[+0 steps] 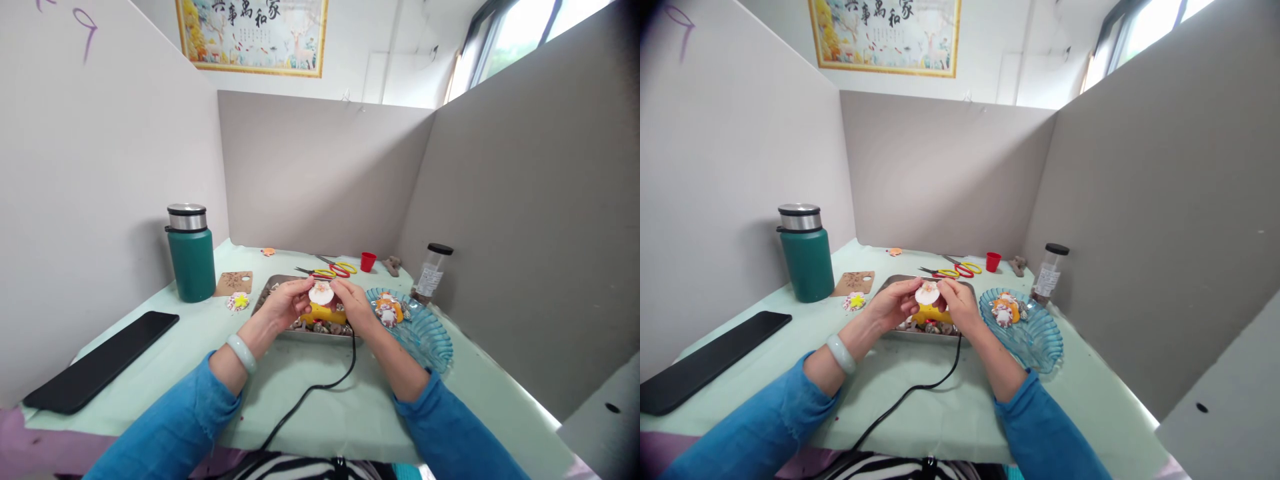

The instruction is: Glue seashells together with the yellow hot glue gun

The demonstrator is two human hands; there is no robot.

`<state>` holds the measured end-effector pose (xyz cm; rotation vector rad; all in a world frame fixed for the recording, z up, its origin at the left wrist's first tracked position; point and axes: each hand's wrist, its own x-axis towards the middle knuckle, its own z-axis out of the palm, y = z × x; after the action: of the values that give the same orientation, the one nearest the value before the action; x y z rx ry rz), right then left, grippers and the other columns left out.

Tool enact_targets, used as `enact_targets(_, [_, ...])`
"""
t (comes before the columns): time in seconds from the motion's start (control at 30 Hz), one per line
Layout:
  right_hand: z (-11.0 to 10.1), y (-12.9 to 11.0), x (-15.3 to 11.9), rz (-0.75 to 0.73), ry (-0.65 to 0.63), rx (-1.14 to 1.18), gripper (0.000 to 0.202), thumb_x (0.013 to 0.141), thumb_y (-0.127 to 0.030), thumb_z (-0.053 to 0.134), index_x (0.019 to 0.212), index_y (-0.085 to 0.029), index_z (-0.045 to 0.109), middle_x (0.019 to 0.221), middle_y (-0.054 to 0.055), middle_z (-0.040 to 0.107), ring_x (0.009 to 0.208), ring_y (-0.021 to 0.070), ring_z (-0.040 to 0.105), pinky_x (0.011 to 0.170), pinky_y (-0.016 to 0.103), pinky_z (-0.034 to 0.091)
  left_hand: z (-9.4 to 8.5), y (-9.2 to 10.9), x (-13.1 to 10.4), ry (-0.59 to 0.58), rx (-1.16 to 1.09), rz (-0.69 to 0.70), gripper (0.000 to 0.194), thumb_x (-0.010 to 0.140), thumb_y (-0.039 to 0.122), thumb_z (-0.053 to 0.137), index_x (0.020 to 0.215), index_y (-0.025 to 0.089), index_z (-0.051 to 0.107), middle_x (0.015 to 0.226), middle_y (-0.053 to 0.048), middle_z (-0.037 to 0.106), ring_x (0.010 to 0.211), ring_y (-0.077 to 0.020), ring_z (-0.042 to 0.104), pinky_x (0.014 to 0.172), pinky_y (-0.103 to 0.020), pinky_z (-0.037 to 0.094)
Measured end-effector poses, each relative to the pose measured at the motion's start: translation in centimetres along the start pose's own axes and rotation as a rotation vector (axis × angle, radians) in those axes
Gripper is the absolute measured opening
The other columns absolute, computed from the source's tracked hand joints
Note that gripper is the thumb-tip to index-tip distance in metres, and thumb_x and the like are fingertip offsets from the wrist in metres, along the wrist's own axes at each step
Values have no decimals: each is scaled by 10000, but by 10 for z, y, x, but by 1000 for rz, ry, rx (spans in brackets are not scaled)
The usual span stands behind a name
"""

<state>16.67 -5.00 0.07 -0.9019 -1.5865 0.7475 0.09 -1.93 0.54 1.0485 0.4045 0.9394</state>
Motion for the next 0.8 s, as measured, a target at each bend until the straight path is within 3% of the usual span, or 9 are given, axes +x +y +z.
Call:
enact_targets(0.33, [1, -1, 1, 20, 21, 33, 349, 858, -434, 481, 614, -191, 544, 543, -11, 556, 501, 123, 478, 516, 251, 374, 1, 0, -1, -9, 5, -19, 234, 766, 315, 686, 749, 85, 644, 445, 72, 342, 385, -27, 231, 421, -172, 346])
enact_targets(0.53, [0, 1, 2, 8, 82, -18, 360, 866, -437, 468, 606, -196, 528, 522, -18, 532, 491, 124, 468, 495, 253, 358, 6, 1, -3, 44, 24, 15, 316, 727, 397, 717, 820, 106, 636, 561, 55, 460, 395, -11, 265, 427, -175, 364])
enact_targets(0.8, [0, -1, -3, -93, 151, -217, 377, 931, -413, 394, 638, -201, 500, 524, -30, 492, 504, 117, 455, 534, 248, 362, 11, -1, -5, 143, 354, 171, 344, 637, 390, 770, 814, 132, 628, 538, 55, 495, 408, -38, 387, 435, -191, 337])
